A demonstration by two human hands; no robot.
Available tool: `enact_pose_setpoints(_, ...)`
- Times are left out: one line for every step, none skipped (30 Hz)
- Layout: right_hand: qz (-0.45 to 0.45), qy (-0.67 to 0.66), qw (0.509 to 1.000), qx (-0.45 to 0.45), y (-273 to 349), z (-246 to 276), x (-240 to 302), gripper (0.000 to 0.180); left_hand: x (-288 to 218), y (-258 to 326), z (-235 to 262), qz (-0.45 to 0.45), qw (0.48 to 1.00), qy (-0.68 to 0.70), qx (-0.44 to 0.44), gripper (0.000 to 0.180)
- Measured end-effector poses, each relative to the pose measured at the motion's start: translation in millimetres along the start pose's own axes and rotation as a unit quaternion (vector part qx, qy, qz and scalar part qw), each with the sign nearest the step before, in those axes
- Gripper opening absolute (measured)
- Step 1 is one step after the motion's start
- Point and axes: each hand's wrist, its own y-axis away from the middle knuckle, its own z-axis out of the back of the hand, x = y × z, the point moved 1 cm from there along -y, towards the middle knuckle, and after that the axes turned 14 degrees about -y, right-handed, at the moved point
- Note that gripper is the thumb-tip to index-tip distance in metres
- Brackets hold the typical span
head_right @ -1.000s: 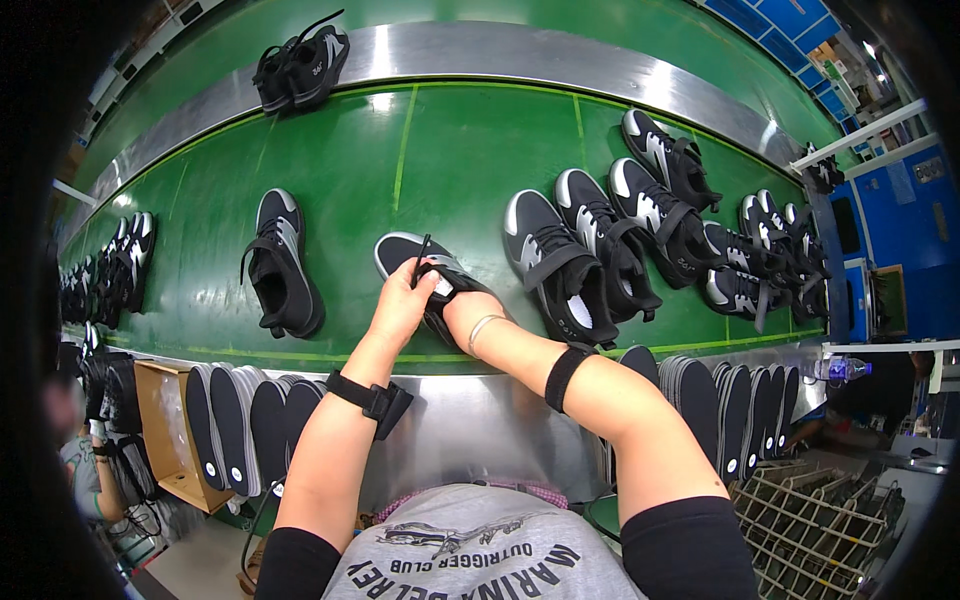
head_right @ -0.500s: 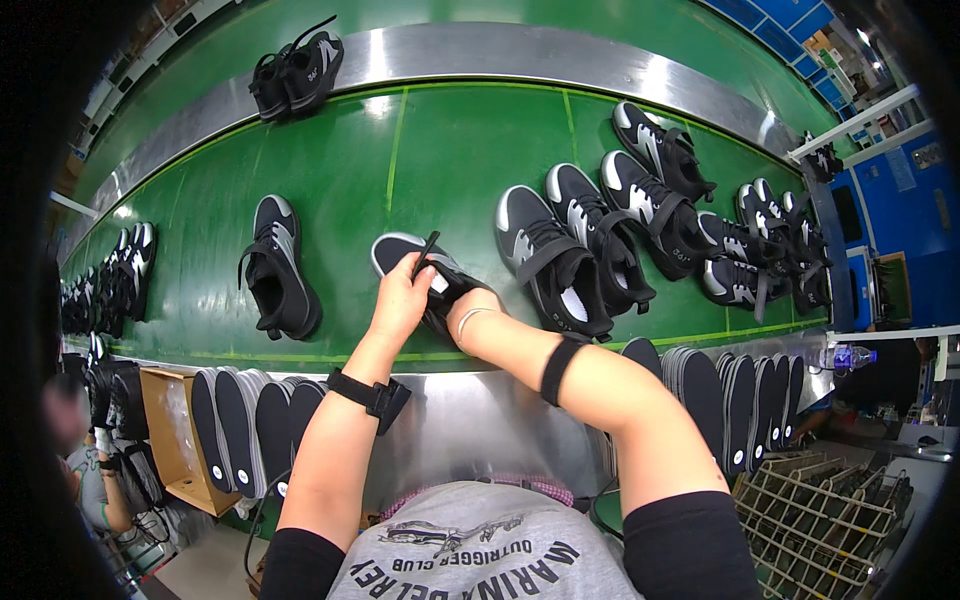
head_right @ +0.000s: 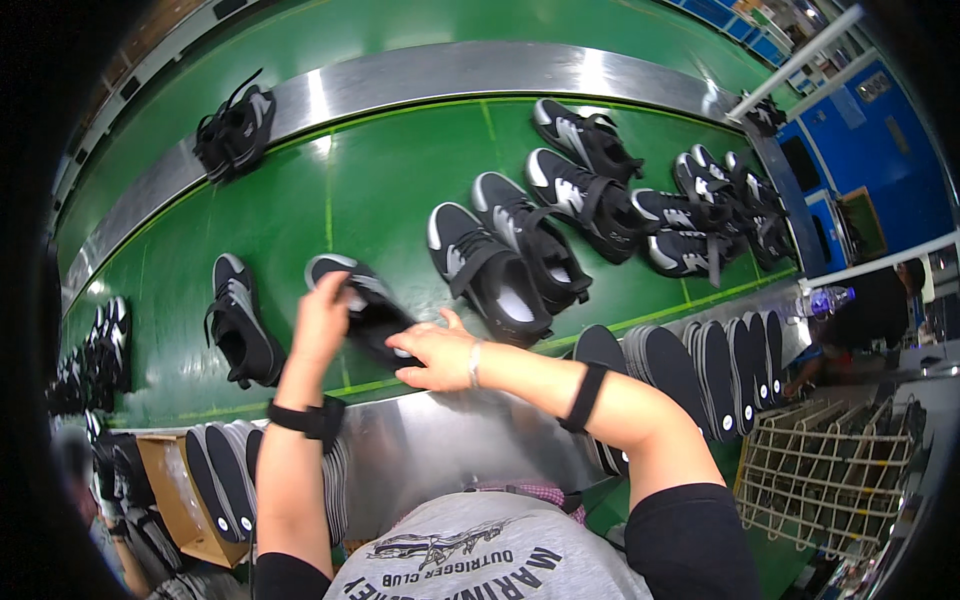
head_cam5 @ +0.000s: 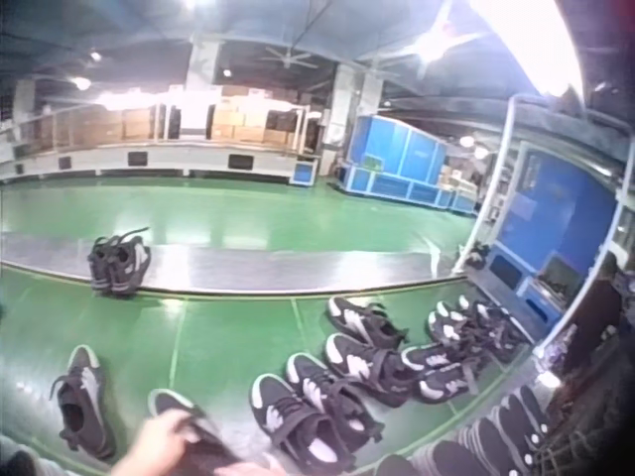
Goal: Inspecting shoes, inserting insoles, and organizing shoe components in a manufacturing facility.
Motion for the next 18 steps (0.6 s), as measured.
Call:
enact_pose_setpoints(0.058,0.039,0.995,-0.071,16.4,16.3,18.0,0.042,7.7,-7.1,14.0,-0.007,1.000,-0.018,-0.015,0.022)
enact_pose_setpoints(0.074,0.053,0.989,-0.118,33.8,30.8,22.8,0.038,25.3,-11.8,31.7,-0.006,0.995,-0.093,-0.042,0.020)
enact_pose_setpoints(0.090,0.068,0.980,-0.165,52.3,45.8,24.5,0.034,33.0,-16.0,45.7,-0.006,0.983,-0.168,-0.070,0.018)
enact_pose_setpoints(0.014,0.038,0.977,-0.210,74.2,60.1,26.2,0.029,16.1,-18.2,61.1,-0.027,0.953,-0.261,-0.154,0.016)
enact_pose_setpoints(-0.060,0.007,0.966,-0.253,97.7,69.5,24.5,0.025,1.4,-18.0,70.4,-0.047,0.906,-0.348,-0.238,0.014)
enact_pose_setpoints(-0.112,0.026,0.949,-0.294,124.7,74.2,16.8,0.023,-12.0,-19.1,64.0,-0.056,0.909,-0.339,-0.235,0.014)
enact_pose_setpoints(-0.159,0.044,0.929,-0.331,149.8,76.2,6.6,0.020,-29.5,-19.0,56.2,-0.046,0.954,-0.214,-0.205,0.011)
enact_pose_setpoints(-0.222,0.074,0.916,-0.326,171.8,74.0,0.5,0.023,-49.7,-16.9,46.7,-0.034,0.981,-0.086,-0.170,0.010)
enact_pose_setpoints(-0.282,0.102,0.899,-0.318,190.8,65.9,-4.8,0.027,-76.0,-8.2,27.1,0.026,0.999,0.033,-0.028,0.012)
enact_pose_setpoints(-0.311,0.141,0.889,-0.305,206.3,53.6,-6.9,0.034,-91.0,-0.2,2.1,0.006,0.992,0.083,0.094,0.023)
enact_pose_setpoints(-0.335,0.180,0.878,-0.289,216.6,39.3,-9.3,0.042,-101.6,9.4,-24.3,0.013,0.974,0.096,0.206,0.038)
enact_pose_setpoints(-0.388,0.200,0.859,-0.266,223.9,25.8,-11.6,0.058,-111.6,15.5,-51.5,-0.005,0.975,0.041,0.217,0.057)
enact_pose_setpoints(-0.410,0.211,0.849,-0.258,225.9,14.9,-10.6,0.063,-112.8,19.5,-78.5,-0.022,0.982,-0.012,0.188,0.073)
enact_pose_setpoints(-0.423,0.204,0.840,-0.272,228.3,5.7,-14.3,0.064,-124.7,19.8,-90.9,-0.010,0.985,-0.061,0.160,0.080)
enact_pose_setpoints(-0.434,0.199,0.831,-0.286,229.5,-1.1,-19.3,0.065,-131.1,17.7,-105.6,0.020,0.990,-0.094,0.099,0.078)
enact_pose_setpoints(-0.412,0.211,0.826,-0.321,230.2,-7.9,-25.5,0.066,-135.7,12.1,-115.5,0.041,0.992,-0.106,0.059,0.067)
enact_pose_setpoints(-0.409,0.212,0.827,-0.322,230.9,-12.5,-27.7,0.066,-137.7,6.6,-121.6,0.064,0.991,-0.118,0.018,0.056)
enact_pose_setpoints(-0.414,0.220,0.817,-0.336,232.8,-16.2,-29.8,0.066,-134.1,1.5,-127.0,0.062,0.991,-0.119,0.017,0.056)
